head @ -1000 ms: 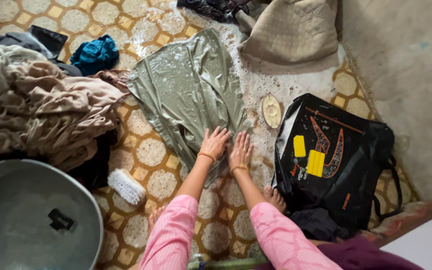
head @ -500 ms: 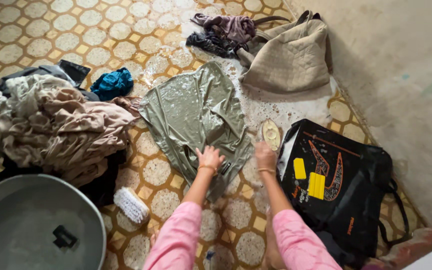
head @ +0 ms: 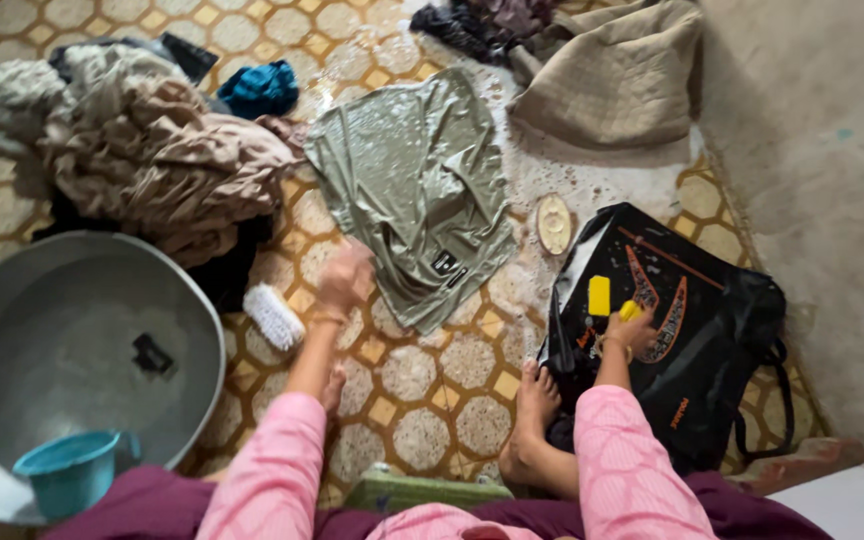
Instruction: The person is sitting on a tiled floor washing clothes by hand. They scrub a beige cloth with a bar of soap, rinse it with water from a blue cup, and then proceed to scrub a green shirt with a yellow sponge.
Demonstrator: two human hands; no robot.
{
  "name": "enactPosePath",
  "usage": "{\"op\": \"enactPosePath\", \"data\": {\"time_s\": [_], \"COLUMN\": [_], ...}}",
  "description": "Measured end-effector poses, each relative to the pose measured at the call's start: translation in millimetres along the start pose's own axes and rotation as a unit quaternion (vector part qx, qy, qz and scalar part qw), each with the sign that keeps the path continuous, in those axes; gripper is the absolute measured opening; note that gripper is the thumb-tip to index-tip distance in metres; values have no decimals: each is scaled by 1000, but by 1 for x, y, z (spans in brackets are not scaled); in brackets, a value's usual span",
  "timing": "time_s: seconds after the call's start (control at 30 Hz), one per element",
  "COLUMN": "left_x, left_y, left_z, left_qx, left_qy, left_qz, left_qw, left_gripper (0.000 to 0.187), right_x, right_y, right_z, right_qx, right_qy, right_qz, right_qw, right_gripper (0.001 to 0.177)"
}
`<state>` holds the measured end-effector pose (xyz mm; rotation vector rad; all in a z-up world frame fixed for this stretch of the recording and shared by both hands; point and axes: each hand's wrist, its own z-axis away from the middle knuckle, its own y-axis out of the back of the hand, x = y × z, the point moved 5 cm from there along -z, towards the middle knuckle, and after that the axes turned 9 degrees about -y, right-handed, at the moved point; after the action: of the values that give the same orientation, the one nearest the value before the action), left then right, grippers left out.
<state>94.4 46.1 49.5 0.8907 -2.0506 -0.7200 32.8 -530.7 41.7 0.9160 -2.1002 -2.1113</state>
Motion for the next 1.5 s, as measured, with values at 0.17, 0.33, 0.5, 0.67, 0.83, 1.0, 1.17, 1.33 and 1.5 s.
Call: {"op": "enactPosePath", "data": {"time_s": [0.17,0.33,0.5,0.67,0.83,1.0,1.17,1.33,1.5], "left_x": [-126,-190,-184,-112,31,36,26,25,31], "left_y": [148,207,155,135,-31,-146,-152,-147,-146], "left_z": [27,178,183,36,-20,34,119,120,117], "left_qx": [362,543,471,117,-391,-348,-459,-459,-484], "left_qy": [211,554,524,288,304,175,191,201,197], "left_qz": [-36,18,572,821,535,-125,-126,-99,-105], "left_qw": [907,631,421,479,685,913,858,860,846], "left_gripper": [14,26,47,53,48,59,131,130,133], "right_x": [-47,-105,-124,-144,-174,-166,-133,-166,-173], "right_y": [-23,-103,-131,-153,-168,-156,-90,-94,-101], "right_z": [5,79,181,256,304,267,297,195,203], "right_qx": [35,-468,-556,-657,-739,-454,-182,-187,-190], "right_qy": [127,-204,-256,-235,-242,26,702,607,530], "right_qz": [-418,-693,-654,-582,-528,-461,-140,-110,-123], "right_qw": [899,509,444,417,341,762,674,765,817], "right_gripper": [56,38,34,38,48,44,45,32,27]}}
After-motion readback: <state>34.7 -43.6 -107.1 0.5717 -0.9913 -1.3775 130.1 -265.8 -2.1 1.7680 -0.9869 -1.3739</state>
